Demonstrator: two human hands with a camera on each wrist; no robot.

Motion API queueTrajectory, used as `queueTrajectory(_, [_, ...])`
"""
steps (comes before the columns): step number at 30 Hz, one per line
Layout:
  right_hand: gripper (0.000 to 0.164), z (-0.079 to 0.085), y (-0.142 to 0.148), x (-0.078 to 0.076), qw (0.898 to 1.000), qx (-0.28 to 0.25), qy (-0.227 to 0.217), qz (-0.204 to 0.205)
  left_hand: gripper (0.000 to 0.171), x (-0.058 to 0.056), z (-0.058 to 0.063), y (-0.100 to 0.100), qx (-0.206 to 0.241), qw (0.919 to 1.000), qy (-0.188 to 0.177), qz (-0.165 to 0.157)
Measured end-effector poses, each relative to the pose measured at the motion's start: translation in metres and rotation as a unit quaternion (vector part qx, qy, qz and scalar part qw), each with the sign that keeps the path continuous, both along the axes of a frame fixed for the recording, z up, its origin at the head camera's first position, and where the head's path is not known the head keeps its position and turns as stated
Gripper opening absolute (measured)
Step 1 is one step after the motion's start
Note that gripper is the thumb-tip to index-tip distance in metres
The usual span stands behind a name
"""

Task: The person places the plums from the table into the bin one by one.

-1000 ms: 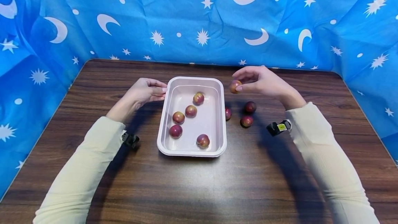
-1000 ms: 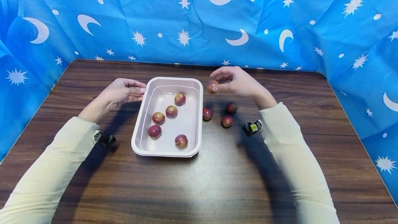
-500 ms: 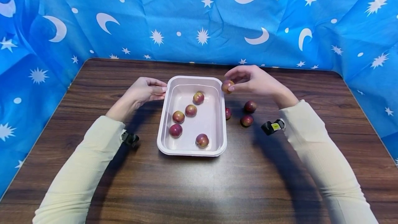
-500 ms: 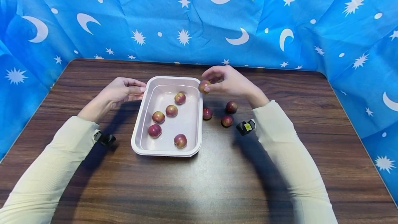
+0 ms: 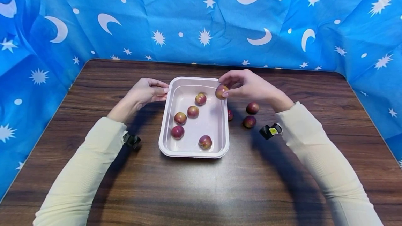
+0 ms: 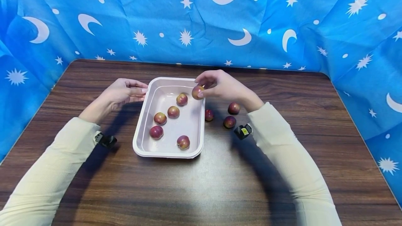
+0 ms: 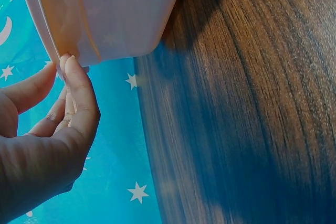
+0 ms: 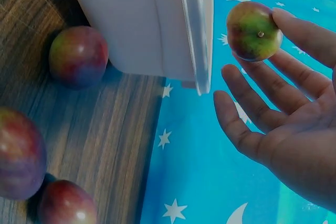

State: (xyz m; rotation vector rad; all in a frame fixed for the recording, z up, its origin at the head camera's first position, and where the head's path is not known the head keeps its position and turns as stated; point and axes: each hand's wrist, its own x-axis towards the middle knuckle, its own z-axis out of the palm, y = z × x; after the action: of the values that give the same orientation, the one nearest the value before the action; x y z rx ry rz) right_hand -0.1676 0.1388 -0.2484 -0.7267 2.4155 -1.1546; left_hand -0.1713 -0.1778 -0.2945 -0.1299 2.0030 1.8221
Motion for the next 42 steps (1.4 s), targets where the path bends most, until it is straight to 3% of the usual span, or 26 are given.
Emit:
queueTrajectory(10, [0.033,-0.004,-0.005,0.003,0.999,-0.032,0.005,0.028,0.031,0.0,0.0,0.0,-0.009,0.9999,-0.009,-0.003])
queueTrajectory(19, [0.033,-0.005,-0.001,0.003,0.999,-0.025,-0.008,0.02,0.031,0.001,0.003,0.002,-0.024,0.9996,-0.011,-0.005])
queueTrajectory(25, [0.033,-0.005,0.003,0.002,1.0,-0.02,-0.013,0.014,0.028,0.001,0.001,0.002,-0.015,0.9999,-0.004,-0.005])
queueTrajectory(26, [0.033,-0.005,0.004,0.002,1.0,-0.018,-0.013,0.012,0.026,-0.005,-0.008,-0.003,0.009,0.9999,-0.004,-0.011])
queueTrajectory(30, [0.034,-0.004,0.007,0.002,1.0,-0.008,-0.008,0.002,0.025,-0.004,-0.009,-0.003,0.008,0.9999,-0.004,-0.009])
queueTrajectory(32, [0.033,-0.003,0.009,0.002,1.0,-0.003,-0.003,-0.004,0.026,-0.004,-0.008,-0.003,0.005,1.0,-0.006,-0.005])
queueTrajectory(33, [0.033,-0.003,0.01,0.002,1.0,-0.001,0.0,-0.007,0.028,0.001,0.001,0.002,-0.02,0.9998,-0.006,0.002])
queueTrajectory(42, [0.034,-0.004,0.022,0.002,1.0,0.014,0.014,-0.017,0.031,0.0,0.002,0.001,-0.017,0.9998,-0.007,-0.005])
